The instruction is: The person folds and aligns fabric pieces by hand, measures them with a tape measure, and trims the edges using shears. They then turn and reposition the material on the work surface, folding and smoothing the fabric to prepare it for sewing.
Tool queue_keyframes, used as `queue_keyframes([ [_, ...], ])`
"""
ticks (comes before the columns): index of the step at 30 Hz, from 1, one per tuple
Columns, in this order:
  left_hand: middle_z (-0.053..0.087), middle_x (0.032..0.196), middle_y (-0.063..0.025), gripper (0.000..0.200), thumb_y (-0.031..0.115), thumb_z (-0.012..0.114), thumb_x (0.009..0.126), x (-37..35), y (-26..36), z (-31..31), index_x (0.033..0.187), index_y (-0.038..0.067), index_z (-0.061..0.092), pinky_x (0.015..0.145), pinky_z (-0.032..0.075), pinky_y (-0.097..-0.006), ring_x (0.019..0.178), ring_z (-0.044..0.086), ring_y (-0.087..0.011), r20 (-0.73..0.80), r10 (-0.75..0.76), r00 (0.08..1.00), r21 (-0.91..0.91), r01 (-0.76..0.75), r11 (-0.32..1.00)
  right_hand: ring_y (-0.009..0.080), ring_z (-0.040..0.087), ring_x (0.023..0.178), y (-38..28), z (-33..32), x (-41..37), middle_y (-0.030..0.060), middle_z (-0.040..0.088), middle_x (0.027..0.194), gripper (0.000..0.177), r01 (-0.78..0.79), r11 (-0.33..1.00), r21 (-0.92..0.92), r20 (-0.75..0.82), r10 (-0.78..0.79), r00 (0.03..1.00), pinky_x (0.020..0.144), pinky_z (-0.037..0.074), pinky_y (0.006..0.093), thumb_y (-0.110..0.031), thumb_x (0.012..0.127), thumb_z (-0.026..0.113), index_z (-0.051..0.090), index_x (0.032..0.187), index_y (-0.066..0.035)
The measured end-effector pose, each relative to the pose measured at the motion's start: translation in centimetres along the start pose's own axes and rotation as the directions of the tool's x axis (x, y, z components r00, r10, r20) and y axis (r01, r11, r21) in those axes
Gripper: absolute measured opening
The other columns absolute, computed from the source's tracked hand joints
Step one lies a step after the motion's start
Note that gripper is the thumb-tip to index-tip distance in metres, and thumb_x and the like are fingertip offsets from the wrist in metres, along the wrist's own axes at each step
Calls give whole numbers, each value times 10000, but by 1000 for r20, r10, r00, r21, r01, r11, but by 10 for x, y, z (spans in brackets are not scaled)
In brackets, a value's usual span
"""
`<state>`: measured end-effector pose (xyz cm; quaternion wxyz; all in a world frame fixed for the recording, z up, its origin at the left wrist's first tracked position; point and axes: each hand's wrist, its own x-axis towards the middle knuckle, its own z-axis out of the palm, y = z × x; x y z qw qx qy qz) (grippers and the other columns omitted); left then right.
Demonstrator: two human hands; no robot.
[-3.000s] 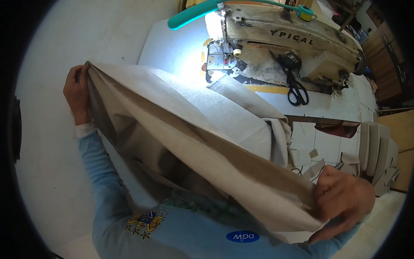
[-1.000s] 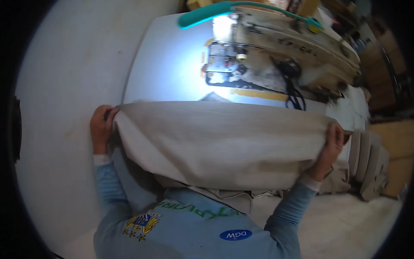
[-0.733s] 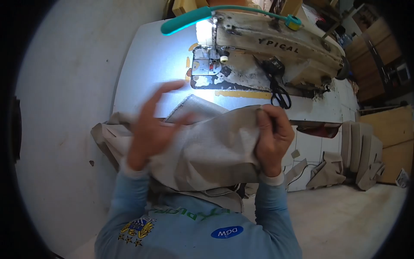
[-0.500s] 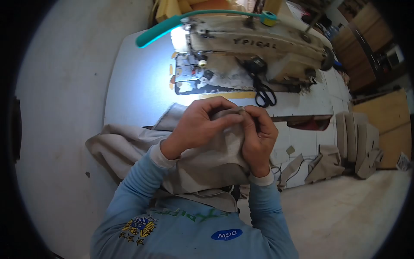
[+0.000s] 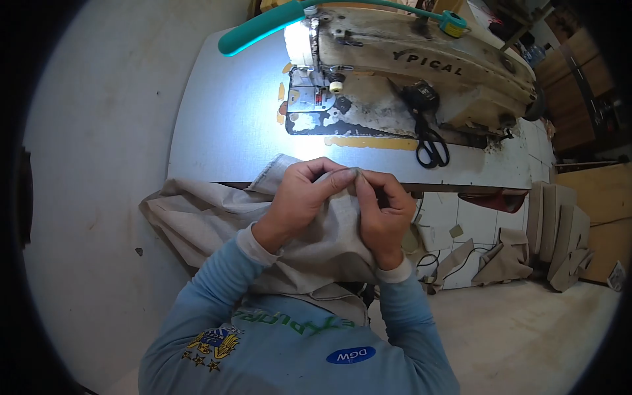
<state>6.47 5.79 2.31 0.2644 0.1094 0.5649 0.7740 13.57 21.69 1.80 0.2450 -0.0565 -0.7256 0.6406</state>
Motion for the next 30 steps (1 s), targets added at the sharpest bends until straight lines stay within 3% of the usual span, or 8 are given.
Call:
queue_keyframes([
  [3,783,1019,-15,199,167,801,1037,-10,14,-9,1132,-7,804,811,538,-239,896,655,-51,-54,42,998,108,-36,993,211,738,981,3,-29,31,119,789,1076,226,137,935,-326,-1,-146,989,875,570,331,-81,993,776,764,1190,30],
  [5,789,998,-20,224,187,810,1029,-16,18,-18,1127,-15,812,787,536,-239,877,654,-49,-83,52,995,143,-40,989,317,726,1076,6,-53,70,181,755,1197,328,326,603,-728,71,-407,911,931,574,394,-74,939,799,748,1245,31],
  [8,802,981,-34,276,227,827,1014,-19,20,-29,1124,-26,825,773,537,-242,861,659,-52,-107,62,992,160,-45,986,362,693,1139,36,-100,98,207,713,1272,408,158,611,-776,164,-46,985,965,560,423,-82,891,830,732,1271,31],
  [16,794,1057,-50,246,167,820,1004,-27,22,-45,1156,-26,814,861,561,-252,944,698,-90,-102,35,994,174,-16,985,198,667,938,19,-135,140,106,693,1099,565,-41,744,-667,322,337,885,861,563,337,-30,796,883,720,1337,-22],
  [20,792,1043,-49,245,168,820,998,-25,21,-47,1150,-23,818,866,560,-256,937,697,-97,-93,44,995,191,-25,981,134,625,853,18,-143,152,69,658,1055,756,81,694,-716,418,333,845,795,560,314,-17,827,863,583,1528,-65],
  [23,788,1032,-44,241,170,816,1004,-26,21,-53,1150,-23,819,851,555,-254,919,687,-90,-95,20,995,188,-2,982,86,592,836,-8,-139,151,28,626,1027,809,-202,784,-587,372,483,792,760,523,268,-41,845,872,529,1576,-91],
  [26,784,1027,-41,242,171,813,1008,-25,22,-57,1153,-23,818,834,548,-250,902,677,-81,-95,27,995,196,-8,981,59,571,822,5,-144,127,-8,581,1000,843,-153,865,-478,504,413,759,736,475,221,-68,839,899,514,1588,-107],
  [30,781,1021,-37,238,169,811,1012,-21,23,-59,1155,-20,819,823,541,-243,891,668,-72,-78,28,997,199,-12,980,115,503,762,-16,-117,85,-7,555,914,708,141,886,-442,672,223,706,707,456,303,-109,757,967,693,1409,-78],
])
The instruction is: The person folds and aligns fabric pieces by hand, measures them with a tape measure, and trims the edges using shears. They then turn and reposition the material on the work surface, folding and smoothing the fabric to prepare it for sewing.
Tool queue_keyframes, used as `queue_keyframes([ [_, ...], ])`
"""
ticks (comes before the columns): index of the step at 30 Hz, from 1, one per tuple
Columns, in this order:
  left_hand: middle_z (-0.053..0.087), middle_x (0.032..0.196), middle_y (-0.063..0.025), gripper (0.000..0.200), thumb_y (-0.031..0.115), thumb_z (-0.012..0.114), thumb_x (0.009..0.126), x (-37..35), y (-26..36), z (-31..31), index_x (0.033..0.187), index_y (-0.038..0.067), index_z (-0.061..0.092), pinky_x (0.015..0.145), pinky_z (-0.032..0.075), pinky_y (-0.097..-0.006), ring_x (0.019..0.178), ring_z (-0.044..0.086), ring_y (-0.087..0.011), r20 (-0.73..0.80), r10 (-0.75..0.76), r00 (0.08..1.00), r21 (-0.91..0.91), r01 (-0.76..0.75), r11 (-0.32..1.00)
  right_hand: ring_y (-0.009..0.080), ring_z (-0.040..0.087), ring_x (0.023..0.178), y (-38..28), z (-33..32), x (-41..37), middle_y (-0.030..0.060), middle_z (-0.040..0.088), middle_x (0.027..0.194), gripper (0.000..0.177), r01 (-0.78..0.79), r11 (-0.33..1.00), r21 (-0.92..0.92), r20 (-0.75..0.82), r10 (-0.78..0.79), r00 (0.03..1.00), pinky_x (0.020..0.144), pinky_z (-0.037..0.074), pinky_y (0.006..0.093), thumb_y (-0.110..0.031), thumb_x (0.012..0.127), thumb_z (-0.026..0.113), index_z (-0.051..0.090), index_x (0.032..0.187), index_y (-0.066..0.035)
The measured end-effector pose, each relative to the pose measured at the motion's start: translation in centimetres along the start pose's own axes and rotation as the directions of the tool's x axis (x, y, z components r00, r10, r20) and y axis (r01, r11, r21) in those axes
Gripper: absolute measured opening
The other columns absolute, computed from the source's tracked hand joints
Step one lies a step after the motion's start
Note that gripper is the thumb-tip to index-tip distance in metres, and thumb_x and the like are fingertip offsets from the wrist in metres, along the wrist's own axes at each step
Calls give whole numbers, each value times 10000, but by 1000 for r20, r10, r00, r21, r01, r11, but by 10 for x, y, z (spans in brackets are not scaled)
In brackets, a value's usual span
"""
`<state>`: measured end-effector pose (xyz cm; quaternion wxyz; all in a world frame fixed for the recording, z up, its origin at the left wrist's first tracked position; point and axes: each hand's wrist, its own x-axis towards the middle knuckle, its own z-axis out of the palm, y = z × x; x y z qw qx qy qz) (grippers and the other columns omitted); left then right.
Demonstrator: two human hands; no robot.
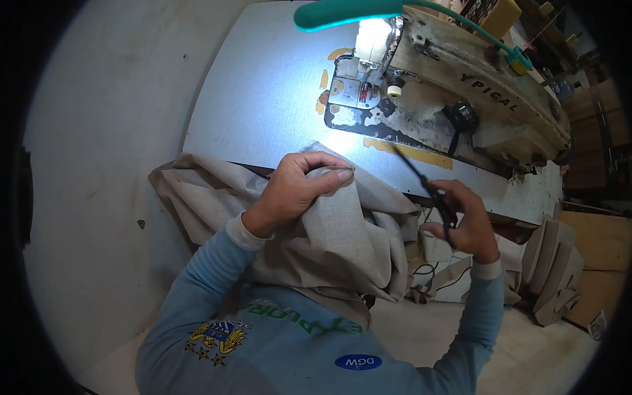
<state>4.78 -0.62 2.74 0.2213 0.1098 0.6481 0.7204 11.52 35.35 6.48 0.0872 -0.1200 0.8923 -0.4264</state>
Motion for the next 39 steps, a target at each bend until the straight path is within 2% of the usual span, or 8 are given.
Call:
queue_keyframes([
  [3,781,1018,-35,232,168,809,1013,3,2,3,1153,-18,820,819,539,-241,890,665,-68,6,-22,1000,12,22,1000,146,515,734,-18,15,-3,25,562,885,700,47,993,-111,-14,-49,999,684,460,309,-102,744,961,703,1394,-79],
  [15,777,996,-29,222,137,803,1012,4,0,6,1160,-29,810,781,533,-231,872,661,-59,22,-34,999,-25,34,999,200,584,716,-20,27,-3,69,581,881,676,84,985,-148,2,-85,996,650,496,344,-40,743,956,715,1373,-97],
  [30,764,948,-12,204,136,802,1015,5,-2,9,1134,-30,809,751,519,-220,832,643,-48,27,-11,1000,-12,11,1000,265,683,716,-20,34,-9,94,653,900,651,105,956,-275,-69,-128,989,634,538,370,-36,747,939,714,1354,-112],
  [33,761,945,-13,206,140,802,1017,5,1,11,1135,-30,808,742,516,-218,826,640,-43,38,-2,999,-21,3,1000,255,695,725,-15,42,-14,98,667,903,612,126,943,-306,-104,-165,981,643,552,358,-33,780,921,712,1352,-100],
  [36,759,956,-18,236,176,804,1025,4,3,12,1137,-32,806,776,531,-236,855,656,-60,45,1,999,-38,1,999,202,709,744,-8,50,-30,82,714,939,535,144,923,-357,-320,-266,909,645,562,339,-25,827,899,712,1327,-52],
  [37,759,962,-21,251,193,805,1029,4,4,11,1138,-34,805,795,540,-246,871,665,-70,44,2,999,-46,0,999,193,712,752,-2,44,-31,86,722,945,528,45,955,-294,-571,-213,793,646,562,326,-33,869,876,676,1358,-27],
  [38,758,1025,-34,278,208,796,1039,4,4,10,1178,-32,792,846,543,-261,930,669,-84,37,52,998,5,-53,999,185,714,759,9,32,-34,91,730,951,522,-34,978,-204,-774,-140,617,646,561,313,-41,912,852,640,1388,-1],
  [39,756,1087,-48,307,224,787,1048,2,4,9,1219,-31,778,896,546,-276,988,673,-99,34,101,994,55,-103,993,176,716,766,23,15,-40,96,737,957,520,-88,992,-93,-917,-51,396,646,561,301,-49,955,829,604,1418,24],
])
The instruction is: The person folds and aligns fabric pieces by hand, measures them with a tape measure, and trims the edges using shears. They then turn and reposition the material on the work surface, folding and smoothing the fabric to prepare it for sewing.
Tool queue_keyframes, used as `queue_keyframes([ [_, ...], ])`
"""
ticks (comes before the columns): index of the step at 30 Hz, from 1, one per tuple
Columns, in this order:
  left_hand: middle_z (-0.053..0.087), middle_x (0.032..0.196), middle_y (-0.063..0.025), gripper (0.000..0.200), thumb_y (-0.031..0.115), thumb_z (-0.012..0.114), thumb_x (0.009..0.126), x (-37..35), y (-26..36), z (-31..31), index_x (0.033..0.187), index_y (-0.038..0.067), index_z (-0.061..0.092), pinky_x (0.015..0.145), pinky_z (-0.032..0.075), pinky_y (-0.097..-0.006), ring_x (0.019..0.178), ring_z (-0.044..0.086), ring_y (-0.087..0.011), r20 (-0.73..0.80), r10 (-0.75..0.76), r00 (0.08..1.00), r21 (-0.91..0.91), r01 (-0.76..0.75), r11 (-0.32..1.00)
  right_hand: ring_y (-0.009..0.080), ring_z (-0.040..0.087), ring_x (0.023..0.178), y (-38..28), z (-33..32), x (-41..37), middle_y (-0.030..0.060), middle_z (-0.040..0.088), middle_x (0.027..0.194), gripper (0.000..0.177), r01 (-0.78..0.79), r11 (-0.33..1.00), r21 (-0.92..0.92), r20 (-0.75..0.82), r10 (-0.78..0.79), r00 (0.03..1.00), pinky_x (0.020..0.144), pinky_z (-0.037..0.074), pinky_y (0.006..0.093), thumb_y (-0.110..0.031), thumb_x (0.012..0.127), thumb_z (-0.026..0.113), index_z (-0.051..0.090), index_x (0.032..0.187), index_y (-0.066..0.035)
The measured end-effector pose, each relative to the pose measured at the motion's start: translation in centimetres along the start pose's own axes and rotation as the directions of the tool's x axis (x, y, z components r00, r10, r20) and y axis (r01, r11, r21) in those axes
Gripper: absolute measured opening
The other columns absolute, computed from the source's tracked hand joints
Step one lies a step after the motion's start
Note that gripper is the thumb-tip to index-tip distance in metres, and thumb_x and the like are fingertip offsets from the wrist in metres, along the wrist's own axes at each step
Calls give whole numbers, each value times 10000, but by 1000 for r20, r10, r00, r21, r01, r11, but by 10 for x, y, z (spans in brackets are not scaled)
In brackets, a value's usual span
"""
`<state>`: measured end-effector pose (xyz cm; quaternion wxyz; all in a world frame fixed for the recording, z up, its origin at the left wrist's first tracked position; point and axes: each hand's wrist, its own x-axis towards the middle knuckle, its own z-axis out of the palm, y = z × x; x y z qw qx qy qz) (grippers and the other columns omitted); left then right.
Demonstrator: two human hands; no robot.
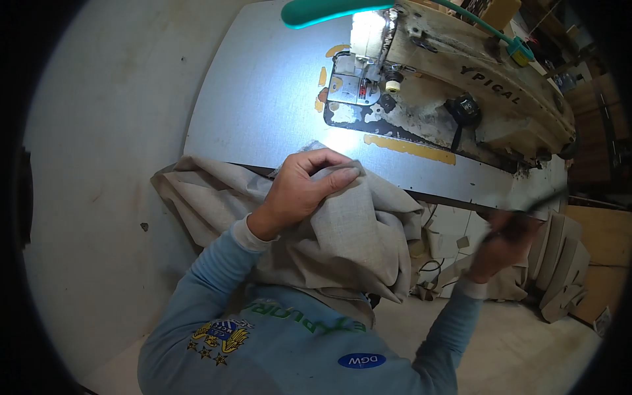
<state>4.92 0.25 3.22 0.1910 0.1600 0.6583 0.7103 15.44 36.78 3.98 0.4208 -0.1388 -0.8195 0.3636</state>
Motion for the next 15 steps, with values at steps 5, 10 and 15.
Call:
queue_keyframes([
  [5,676,1378,-94,480,259,741,1085,-13,-1,-1,1461,-17,630,1110,498,-333,1258,614,-152,56,59,997,-112,-52,992,213,754,977,161,-112,82,205,768,1112,573,-303,951,67,-261,309,914,816,582,325,-93,972,832,580,1469,38],
  [10,705,1363,-116,546,284,801,1047,-34,-16,-5,1477,9,607,1070,541,-324,1238,667,-164,5,115,993,-113,-113,987,297,778,1116,246,-148,126,227,786,1252,462,-329,764,-556,-62,356,932,947,580,398,-193,959,808,723,1371,-1],
  [15,755,1145,-34,344,169,838,1009,-42,-22,-13,1288,21,701,873,572,-251,989,692,-75,28,-17,999,-182,22,983,365,760,1162,265,-121,143,241,777,1268,427,-167,626,-762,59,324,944,1000,569,431,-203,979,728,745,1372,-38],
])
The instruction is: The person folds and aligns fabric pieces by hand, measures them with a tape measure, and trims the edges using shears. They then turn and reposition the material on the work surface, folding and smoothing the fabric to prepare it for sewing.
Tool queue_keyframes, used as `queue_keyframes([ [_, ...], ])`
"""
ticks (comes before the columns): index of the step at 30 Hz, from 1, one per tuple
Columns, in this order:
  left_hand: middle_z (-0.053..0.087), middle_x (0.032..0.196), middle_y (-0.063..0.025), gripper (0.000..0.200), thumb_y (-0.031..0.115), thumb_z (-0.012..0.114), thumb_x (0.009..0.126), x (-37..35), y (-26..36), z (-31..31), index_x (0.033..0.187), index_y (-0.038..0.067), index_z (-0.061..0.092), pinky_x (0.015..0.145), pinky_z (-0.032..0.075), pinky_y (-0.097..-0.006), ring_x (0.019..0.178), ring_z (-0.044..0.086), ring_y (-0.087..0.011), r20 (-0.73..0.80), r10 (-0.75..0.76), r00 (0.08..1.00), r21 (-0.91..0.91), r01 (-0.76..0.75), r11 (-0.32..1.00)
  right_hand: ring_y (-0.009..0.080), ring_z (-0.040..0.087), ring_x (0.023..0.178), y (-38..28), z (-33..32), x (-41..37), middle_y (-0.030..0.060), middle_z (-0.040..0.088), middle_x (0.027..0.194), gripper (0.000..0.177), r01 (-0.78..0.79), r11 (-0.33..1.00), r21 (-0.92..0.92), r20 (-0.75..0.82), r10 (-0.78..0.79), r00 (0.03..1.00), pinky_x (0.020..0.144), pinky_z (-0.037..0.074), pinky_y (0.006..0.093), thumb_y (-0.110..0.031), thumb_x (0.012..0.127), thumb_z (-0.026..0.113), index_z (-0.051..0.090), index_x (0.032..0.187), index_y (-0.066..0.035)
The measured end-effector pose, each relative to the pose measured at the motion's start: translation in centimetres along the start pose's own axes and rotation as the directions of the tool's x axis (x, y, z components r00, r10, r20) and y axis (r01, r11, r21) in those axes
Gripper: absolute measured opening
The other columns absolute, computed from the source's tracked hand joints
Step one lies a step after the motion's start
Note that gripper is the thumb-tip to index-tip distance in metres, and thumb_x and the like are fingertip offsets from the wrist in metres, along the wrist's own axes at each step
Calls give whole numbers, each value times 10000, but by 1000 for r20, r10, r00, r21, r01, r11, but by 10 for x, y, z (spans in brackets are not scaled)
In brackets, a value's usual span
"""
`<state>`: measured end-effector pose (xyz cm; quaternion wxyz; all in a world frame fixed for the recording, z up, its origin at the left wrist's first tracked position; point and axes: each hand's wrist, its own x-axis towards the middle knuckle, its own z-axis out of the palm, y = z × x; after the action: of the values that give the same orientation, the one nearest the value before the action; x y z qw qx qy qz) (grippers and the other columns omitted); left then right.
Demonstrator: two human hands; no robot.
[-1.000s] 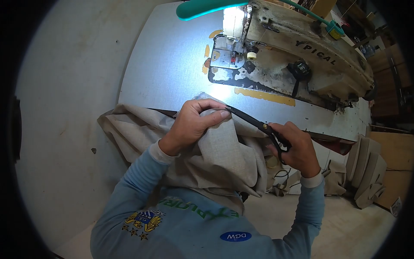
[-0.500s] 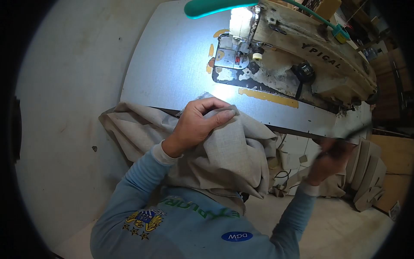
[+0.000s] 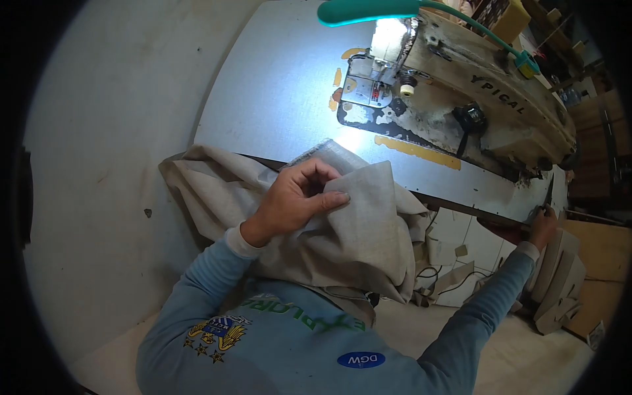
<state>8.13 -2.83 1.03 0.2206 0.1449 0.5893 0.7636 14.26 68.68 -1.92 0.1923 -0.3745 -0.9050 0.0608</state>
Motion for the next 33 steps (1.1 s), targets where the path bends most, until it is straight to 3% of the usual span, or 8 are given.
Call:
queue_keyframes([
  [8,784,989,6,170,112,824,1011,5,9,16,1147,19,782,790,557,-231,906,697,-54,-63,88,994,126,-80,989,368,715,1280,-96,-51,-35,278,747,1324,466,179,948,-264,244,-113,963,1104,517,416,-247,1072,631,676,1420,60],
  [10,788,977,0,179,107,820,1013,5,12,22,1163,17,784,790,557,-236,909,698,-53,-26,110,994,197,-102,975,349,681,1327,-212,-95,-124,260,734,1362,511,116,856,503,148,-218,965,1142,486,420,-313,1094,623,663,1447,55],
  [12,781,1101,-60,164,120,866,959,10,17,31,1078,41,785,838,570,-287,993,720,-115,11,236,972,272,-230,935,328,655,1344,-288,-99,-205,222,696,1437,565,37,294,955,149,-585,797,1145,478,427,-316,1074,688,611,1524,18],
  [17,730,1123,-89,287,260,924,883,12,39,28,961,79,715,843,569,-354,1025,724,-231,171,394,903,453,-427,783,288,674,1266,-258,-112,-260,174,682,1417,564,128,412,902,253,-746,616,1124,514,441,-170,1001,761,590,1514,-9],
  [21,686,927,-69,385,396,915,865,-18,53,-2,934,103,676,785,547,-400,873,704,-284,392,153,907,695,-401,596,278,723,1159,-180,-153,-212,181,732,1295,415,149,376,914,-130,-77,989,1035,572,424,-159,1043,676,658,1424,5],
  [27,631,796,-80,345,391,856,919,-60,69,-77,982,113,662,701,523,-452,767,696,-317,287,-33,957,891,-254,375,264,757,1139,-199,-204,-171,197,743,1307,425,47,798,601,-508,336,793,991,598,404,-234,1065,705,680,1412,10],
  [30,651,785,-82,294,348,861,921,-80,69,-106,1008,118,701,711,523,-437,776,703,-296,292,54,955,827,-280,487,262,735,1235,-105,-208,-144,181,712,1427,443,439,896,64,-522,-345,780,1049,583,384,-273,1106,651,669,1451,3],
  [33,727,839,-89,241,288,856,964,-103,124,-97,1038,91,738,630,518,-403,704,720,-283,398,43,916,543,-273,794,301,669,1351,-84,-208,-137,188,669,1503,450,390,909,150,-250,-346,904,1116,535,398,-283,1139,584,650,1480,3],
])
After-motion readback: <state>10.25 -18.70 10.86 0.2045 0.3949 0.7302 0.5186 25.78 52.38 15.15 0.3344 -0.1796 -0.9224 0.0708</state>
